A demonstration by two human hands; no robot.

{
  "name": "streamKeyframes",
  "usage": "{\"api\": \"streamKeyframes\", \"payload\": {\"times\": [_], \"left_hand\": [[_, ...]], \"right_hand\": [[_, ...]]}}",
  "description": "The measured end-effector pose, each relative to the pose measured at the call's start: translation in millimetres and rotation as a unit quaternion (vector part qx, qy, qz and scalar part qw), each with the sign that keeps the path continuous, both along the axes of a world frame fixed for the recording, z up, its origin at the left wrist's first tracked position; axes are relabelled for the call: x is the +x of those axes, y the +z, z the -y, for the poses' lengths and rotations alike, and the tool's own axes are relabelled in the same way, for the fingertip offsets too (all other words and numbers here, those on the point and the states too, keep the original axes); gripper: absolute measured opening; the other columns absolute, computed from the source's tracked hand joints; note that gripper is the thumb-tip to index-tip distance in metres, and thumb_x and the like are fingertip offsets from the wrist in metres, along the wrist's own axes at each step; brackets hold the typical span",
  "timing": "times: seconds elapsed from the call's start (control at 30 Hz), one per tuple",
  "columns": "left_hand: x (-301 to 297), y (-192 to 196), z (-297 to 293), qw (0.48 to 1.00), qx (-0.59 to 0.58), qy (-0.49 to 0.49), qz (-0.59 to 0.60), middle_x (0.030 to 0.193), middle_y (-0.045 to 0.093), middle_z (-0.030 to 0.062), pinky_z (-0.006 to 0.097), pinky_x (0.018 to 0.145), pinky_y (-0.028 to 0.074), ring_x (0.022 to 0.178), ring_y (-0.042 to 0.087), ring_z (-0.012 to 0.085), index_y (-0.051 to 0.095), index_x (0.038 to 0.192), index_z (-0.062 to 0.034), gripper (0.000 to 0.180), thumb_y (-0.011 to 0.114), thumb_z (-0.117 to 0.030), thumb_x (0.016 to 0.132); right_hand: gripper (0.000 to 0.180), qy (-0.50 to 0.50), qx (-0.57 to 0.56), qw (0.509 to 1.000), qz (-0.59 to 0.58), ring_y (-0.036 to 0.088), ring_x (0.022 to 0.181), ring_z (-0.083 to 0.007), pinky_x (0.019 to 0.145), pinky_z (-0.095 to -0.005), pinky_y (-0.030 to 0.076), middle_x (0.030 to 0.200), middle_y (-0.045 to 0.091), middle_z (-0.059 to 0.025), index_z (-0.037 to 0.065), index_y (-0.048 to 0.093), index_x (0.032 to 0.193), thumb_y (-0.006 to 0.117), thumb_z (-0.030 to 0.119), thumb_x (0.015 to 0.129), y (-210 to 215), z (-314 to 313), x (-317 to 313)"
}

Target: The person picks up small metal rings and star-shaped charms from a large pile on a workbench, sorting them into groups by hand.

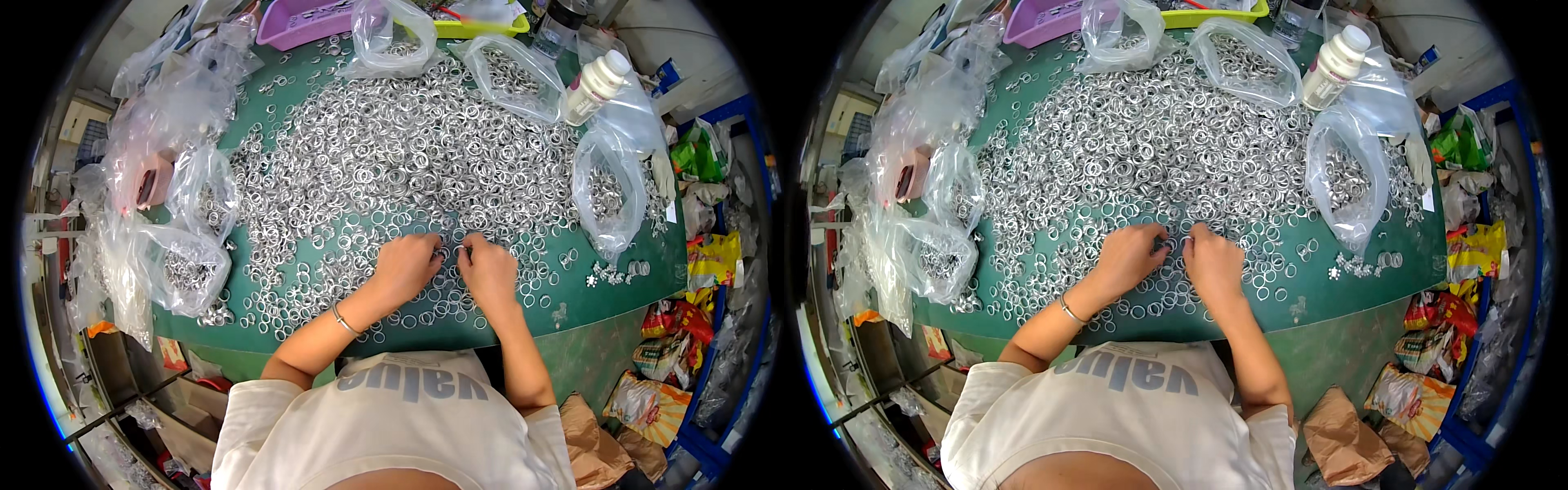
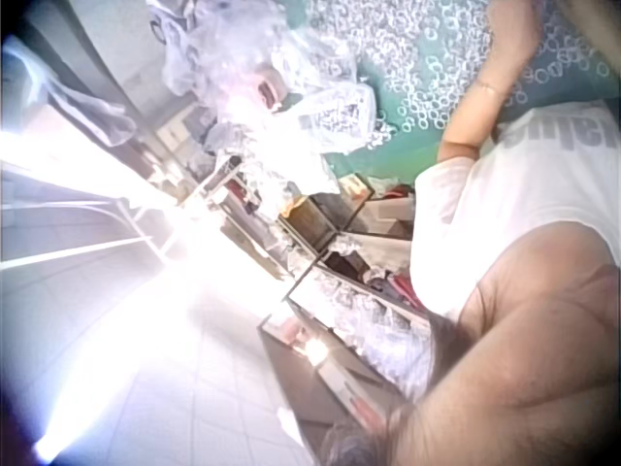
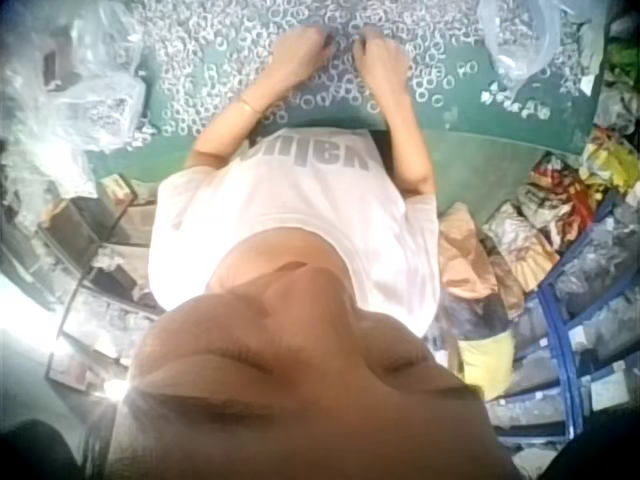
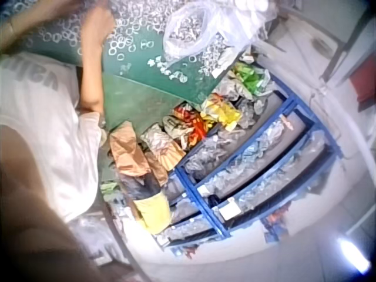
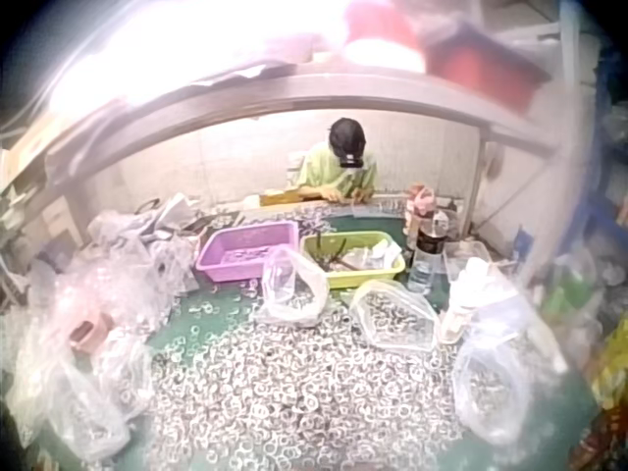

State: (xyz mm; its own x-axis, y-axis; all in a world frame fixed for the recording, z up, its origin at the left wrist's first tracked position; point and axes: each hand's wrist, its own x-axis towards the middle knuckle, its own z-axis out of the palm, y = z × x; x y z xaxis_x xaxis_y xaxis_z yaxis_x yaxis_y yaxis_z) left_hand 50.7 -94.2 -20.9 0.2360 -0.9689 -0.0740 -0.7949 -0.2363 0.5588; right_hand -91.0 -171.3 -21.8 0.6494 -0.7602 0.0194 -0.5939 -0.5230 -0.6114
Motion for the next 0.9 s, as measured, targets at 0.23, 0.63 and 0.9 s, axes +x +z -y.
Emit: {"api": "streamKeyframes", "payload": {"times": [0.23,0.63,0.9], "left_hand": [[1.3,5.0,3.7,0.999,0.039,-0.01,0.01,0.069,0.063,0.0107,0.039,0.057,0.049,0.063,0.062,0.0298,0.063,0.085,-0.0088,0.018,0.069,-0.021,0.072],[1.1,-8.5,3.0,1.0,-0.012,0.003,0.007,0.063,0.062,0.0093,0.036,0.053,0.048,0.056,0.06,0.0254,0.063,0.079,-0.0067,0.011,0.065,-0.016,0.074],[30.7,12.6,-6.6,0.652,0.03,0.026,-0.757,0.082,0.056,0.0088,0.014,0.041,0.034,0.056,0.043,0.0061,0.058,0.088,-0.0022,0.009,0.059,-0.01,0.083]], "right_hand": [[0.012,-0.079,0.582,0.652,0.479,0.042,0.046,-0.0065,0.037,-0.0186,0.026,0.071,0.056,-0.0059,-0.001,0.057,0.094,0.054,0.007,0.085,23.7,10.7,-27.6],[0.018,0.031,-0.006,0.998,-0.051,0.061,0.061,-0.0288,0.057,-0.0368,0.048,0.08,0.066,-0.0095,0.009,0.067,0.089,0.068,0.017,0.073,4.5,-11.9,-17.7],[0.01,-0.099,0.473,0.836,0.262,0.047,0.051,-0.0104,0.039,-0.0204,0.033,0.065,0.057,-0.0046,-0.003,0.06,0.085,0.055,0.006,0.084,9.4,7.5,-43.1]]}}
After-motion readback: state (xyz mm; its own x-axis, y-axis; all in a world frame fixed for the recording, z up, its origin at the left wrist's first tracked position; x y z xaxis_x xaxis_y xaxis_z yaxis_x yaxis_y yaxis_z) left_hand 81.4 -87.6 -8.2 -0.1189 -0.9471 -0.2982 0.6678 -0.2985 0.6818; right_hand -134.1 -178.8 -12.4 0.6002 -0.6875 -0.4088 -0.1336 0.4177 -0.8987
